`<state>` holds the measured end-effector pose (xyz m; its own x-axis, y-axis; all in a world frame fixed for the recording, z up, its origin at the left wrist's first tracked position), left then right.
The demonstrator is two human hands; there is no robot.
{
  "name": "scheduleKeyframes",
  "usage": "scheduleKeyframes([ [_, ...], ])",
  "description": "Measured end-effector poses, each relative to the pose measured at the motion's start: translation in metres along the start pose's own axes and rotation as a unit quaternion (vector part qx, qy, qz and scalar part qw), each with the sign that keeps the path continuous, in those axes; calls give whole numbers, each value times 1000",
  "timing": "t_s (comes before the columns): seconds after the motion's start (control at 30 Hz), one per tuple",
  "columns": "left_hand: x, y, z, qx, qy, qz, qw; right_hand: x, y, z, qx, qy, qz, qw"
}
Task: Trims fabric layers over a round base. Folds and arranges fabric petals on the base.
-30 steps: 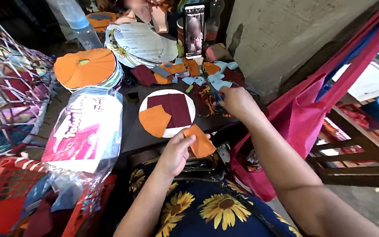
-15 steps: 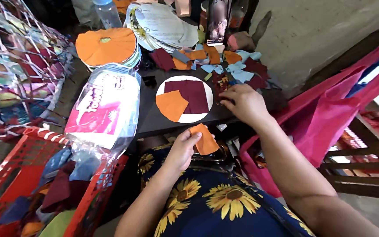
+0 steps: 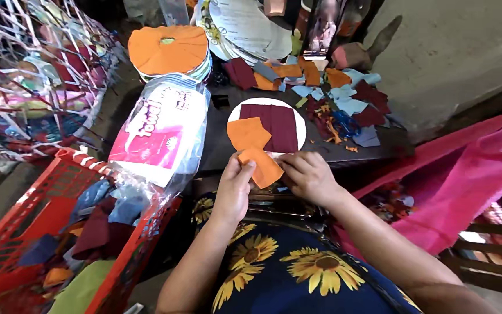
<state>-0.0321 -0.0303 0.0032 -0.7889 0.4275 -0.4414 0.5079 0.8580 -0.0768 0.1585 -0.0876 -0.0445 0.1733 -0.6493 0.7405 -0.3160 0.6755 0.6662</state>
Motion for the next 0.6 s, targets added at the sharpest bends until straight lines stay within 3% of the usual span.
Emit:
scheduleKeyframes([
  [0.17,10,1,-5,-58,29,-4,998,-5,16,18,-10,-5,-5,1000],
  [0.27,15,1,-4,-112,89,-24,989,5,30,20,-93,100,-35,990],
  [0.43,9,-2,2,-174,187,-26,966,35,50,28,-228,360,-26,904],
  [0.6,2,-5,7,-182,177,-8,967,37,55,35,-303,445,-4,843],
])
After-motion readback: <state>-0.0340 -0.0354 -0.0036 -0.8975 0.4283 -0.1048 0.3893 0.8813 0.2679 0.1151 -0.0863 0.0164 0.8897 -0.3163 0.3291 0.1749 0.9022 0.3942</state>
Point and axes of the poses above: each hand's wrist, its own y-axis towards the middle knuckle, its own x-axis out of the back of the hand, z = x × y, the point moved 2 cm from there along y, towards the middle knuckle, and after that the axes turned 3 degrees about -y, right-handed, at the moved point
